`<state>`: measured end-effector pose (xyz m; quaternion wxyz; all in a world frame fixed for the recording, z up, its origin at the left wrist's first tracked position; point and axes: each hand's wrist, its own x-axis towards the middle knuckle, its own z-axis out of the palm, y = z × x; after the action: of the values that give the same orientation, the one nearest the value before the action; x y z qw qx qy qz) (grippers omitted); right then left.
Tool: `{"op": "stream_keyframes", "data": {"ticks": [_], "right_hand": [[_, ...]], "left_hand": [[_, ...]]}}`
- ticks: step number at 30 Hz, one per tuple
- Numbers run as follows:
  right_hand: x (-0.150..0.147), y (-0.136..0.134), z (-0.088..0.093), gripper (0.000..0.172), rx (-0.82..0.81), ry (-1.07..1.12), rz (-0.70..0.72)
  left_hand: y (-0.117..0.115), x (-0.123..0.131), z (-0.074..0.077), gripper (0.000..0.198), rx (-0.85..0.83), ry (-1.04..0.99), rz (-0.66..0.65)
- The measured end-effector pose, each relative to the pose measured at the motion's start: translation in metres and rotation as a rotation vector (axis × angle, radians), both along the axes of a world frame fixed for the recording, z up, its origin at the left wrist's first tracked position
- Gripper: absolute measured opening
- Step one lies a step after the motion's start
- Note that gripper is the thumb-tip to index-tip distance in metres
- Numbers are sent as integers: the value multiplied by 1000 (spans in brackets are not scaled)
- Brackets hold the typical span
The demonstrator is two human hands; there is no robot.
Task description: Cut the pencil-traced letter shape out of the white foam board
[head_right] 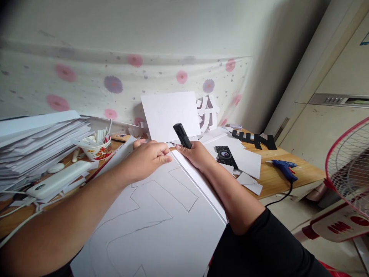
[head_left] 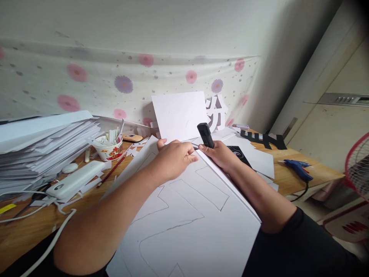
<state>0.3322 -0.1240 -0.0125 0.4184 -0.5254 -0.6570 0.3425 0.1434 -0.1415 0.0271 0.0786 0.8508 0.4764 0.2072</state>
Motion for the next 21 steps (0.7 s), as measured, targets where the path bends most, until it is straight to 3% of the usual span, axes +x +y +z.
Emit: {"op": "stream_keyframes", "data": {"ticks": [7, 14, 17, 21], "right_hand": [[8, -7, 14, 46, 115, -169, -56], [11, -10, 27, 31, 254, -417, -248], [16, -4, 32, 31, 282, -365, -286], [20, 2, 30, 36, 262, -135, -295]], "left_hand": [[0, 5, -2, 20, -11, 17, 22], [1, 9, 6, 21, -17, 38, 21], [11, 19, 18, 23, 25, 61, -2], [27, 30, 28, 42, 131, 127, -97]]}}
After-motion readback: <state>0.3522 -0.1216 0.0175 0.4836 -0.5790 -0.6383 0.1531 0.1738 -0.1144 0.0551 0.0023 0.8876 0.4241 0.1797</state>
